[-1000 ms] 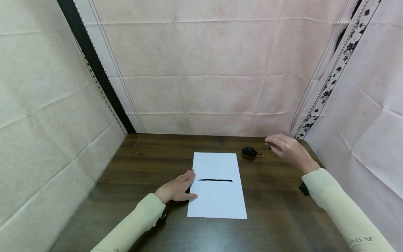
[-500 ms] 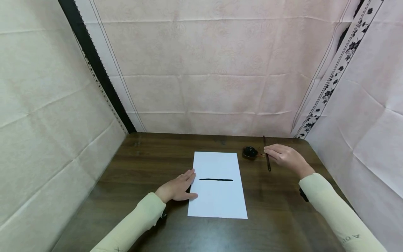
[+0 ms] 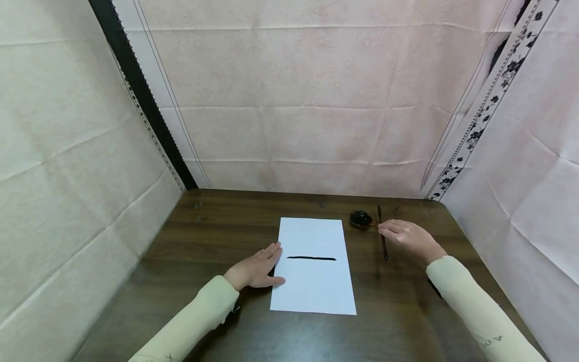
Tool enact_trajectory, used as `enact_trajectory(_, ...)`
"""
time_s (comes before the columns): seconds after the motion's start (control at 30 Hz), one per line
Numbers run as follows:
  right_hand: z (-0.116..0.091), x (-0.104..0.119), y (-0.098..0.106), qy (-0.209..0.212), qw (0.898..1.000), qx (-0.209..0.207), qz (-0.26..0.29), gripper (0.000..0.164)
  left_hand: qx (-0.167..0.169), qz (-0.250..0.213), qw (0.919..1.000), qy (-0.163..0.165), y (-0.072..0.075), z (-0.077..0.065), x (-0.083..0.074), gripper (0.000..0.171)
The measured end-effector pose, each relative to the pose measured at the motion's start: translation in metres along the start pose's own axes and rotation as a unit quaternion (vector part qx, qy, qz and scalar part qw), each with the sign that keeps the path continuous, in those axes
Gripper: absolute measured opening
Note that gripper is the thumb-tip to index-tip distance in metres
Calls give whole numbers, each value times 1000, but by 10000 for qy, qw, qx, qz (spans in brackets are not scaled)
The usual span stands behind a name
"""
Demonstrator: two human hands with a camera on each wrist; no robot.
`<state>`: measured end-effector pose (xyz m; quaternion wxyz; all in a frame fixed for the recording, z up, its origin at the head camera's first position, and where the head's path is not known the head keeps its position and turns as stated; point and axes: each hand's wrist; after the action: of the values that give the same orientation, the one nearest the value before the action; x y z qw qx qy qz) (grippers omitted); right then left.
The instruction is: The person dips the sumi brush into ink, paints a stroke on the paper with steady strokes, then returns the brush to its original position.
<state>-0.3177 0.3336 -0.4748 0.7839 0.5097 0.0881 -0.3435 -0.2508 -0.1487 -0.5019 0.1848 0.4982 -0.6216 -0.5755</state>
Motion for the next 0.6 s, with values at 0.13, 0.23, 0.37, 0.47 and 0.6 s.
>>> enact_trajectory(0.13,-3,3,-8,86,9998,149,-82,46,11,-1,10000,6,2,-2,-2,95)
enact_trajectory(0.23,-6,5,-13,139,9993,232,-252,44,17,-13,10000,22,2,-2,-3,95)
enact_trajectory(0.37,-9,5,-17,211,9984,332,-409,42,-1,-24,10000,41,2,-1,-3,95)
enact_trajectory(0.47,-12,6,-19,337,9974,464,-437,41,-3,1,10000,23,1,-1,-2,95)
enact_trajectory(0.6,-13,7,-23,508,9958,615,-457,40,15,39,10000,12,1,-1,0,96)
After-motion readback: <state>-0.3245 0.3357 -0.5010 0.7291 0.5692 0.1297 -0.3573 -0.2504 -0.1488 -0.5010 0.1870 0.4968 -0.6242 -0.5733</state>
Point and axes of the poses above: each hand's wrist, its own z-axis towards the middle knuckle, its own y-axis out of the back of the hand, x = y × z, and after that the axes turned 2 degrees about -z, right-handed
